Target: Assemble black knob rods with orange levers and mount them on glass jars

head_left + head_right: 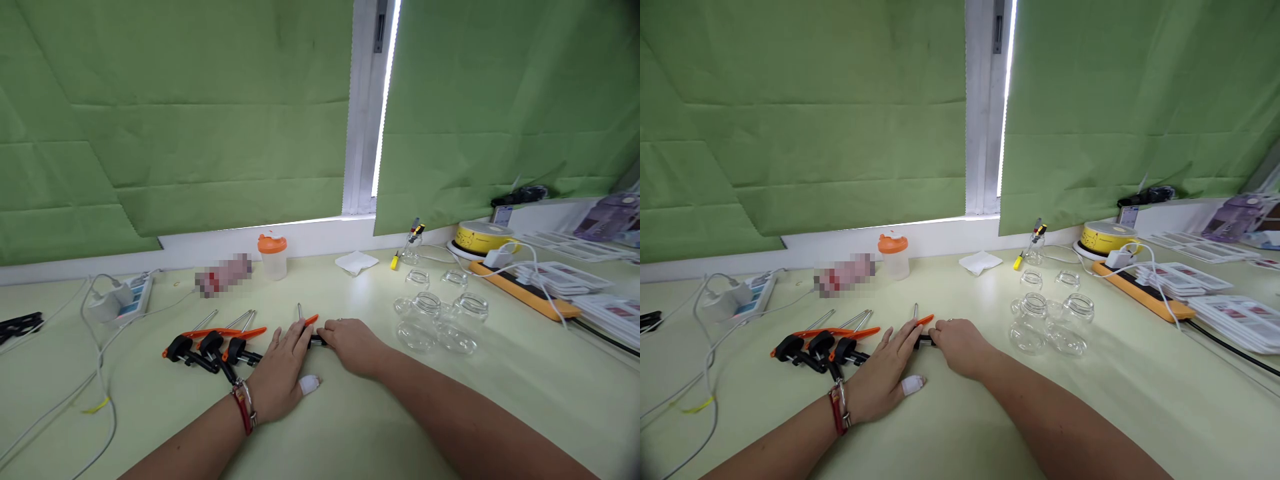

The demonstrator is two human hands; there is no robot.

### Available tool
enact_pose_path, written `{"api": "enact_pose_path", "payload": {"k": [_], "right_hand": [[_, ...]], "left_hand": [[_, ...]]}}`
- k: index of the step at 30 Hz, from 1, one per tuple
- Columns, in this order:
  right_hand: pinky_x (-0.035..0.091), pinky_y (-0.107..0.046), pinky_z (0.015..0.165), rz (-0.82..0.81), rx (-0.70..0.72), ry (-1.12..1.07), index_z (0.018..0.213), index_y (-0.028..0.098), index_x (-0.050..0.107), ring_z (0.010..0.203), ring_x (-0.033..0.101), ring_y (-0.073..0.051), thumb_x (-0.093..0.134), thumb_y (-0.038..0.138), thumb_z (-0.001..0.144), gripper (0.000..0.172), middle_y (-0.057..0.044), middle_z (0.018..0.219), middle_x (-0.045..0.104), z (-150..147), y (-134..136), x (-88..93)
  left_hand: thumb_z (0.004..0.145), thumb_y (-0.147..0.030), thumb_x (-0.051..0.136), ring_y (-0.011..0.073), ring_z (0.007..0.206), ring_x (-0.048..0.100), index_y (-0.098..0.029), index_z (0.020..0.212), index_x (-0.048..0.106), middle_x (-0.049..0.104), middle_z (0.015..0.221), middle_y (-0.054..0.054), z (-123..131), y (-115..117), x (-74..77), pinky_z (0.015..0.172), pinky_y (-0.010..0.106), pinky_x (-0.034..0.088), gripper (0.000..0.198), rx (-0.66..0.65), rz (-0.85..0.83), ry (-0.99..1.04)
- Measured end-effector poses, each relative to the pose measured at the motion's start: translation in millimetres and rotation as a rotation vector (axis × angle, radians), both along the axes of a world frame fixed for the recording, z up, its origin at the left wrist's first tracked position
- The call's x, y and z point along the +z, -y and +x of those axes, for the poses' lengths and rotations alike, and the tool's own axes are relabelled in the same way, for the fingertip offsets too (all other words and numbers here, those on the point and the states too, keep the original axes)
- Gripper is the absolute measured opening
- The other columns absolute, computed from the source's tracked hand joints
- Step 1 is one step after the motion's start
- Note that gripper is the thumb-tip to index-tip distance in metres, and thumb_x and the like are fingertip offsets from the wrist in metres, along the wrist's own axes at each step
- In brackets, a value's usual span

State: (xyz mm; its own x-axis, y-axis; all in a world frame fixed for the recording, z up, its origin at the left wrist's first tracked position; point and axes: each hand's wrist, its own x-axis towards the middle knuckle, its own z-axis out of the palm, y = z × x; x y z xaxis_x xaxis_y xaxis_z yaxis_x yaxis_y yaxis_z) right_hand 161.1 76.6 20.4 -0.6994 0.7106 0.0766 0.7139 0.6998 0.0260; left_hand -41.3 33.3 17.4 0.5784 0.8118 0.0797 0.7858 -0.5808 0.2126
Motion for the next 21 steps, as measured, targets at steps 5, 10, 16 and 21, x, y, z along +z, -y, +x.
{"api": "enact_pose_path", "payload": {"k": [5,10,16,21], "right_hand": [[0.034,-0.028,0.06,0.015,0.018,-0.019,0.111,0.019,0.052,0.073,0.055,-0.019,0.044,0.015,0.08,0.032,-0.006,0.091,0.059,2.1,0.3,-1.8],[0.036,-0.03,0.064,0.038,-0.005,-0.092,0.113,0.018,0.052,0.075,0.054,-0.019,0.046,0.013,0.074,0.04,-0.007,0.096,0.057,2.4,6.7,3.7],[0.036,-0.037,0.087,0.019,-0.039,-0.293,0.125,0.018,0.045,0.104,0.047,-0.025,0.042,0.034,0.085,0.043,-0.012,0.12,0.051,-6.4,14.9,5.1],[0.019,-0.048,0.103,-0.118,-0.004,-0.281,0.144,0.023,0.015,0.134,0.016,-0.032,0.029,0.056,0.088,0.066,-0.013,0.15,0.015,-13.0,14.6,-8.8]], "left_hand": [[0.085,-0.044,0.042,0.0242,0.139,0.009,-0.021,0.144,0.003,0.012,0.152,0.012,1.6,2.9,-2.2,0.11,0.052,0.014,0.074,0.008,0.043,-0.045],[0.088,-0.046,0.036,0.0245,0.138,0.016,-0.019,0.144,0.01,0.022,0.149,0.012,-7.4,-7.1,14.7,0.11,0.051,0.014,0.067,0.055,0.263,-0.062],[0.084,-0.056,0.032,0.0368,0.134,0.023,-0.015,0.134,0.041,0.039,0.141,0.016,-95.3,-42.8,47.8,0.105,0.06,0.011,0.065,0.547,0.268,-0.241],[0.078,-0.069,0.028,0.0347,0.138,0.008,-0.029,0.14,0.028,0.021,0.15,0.006,-156.9,-53.8,38.1,0.105,0.061,0.007,0.074,0.517,-0.133,-0.3]]}}
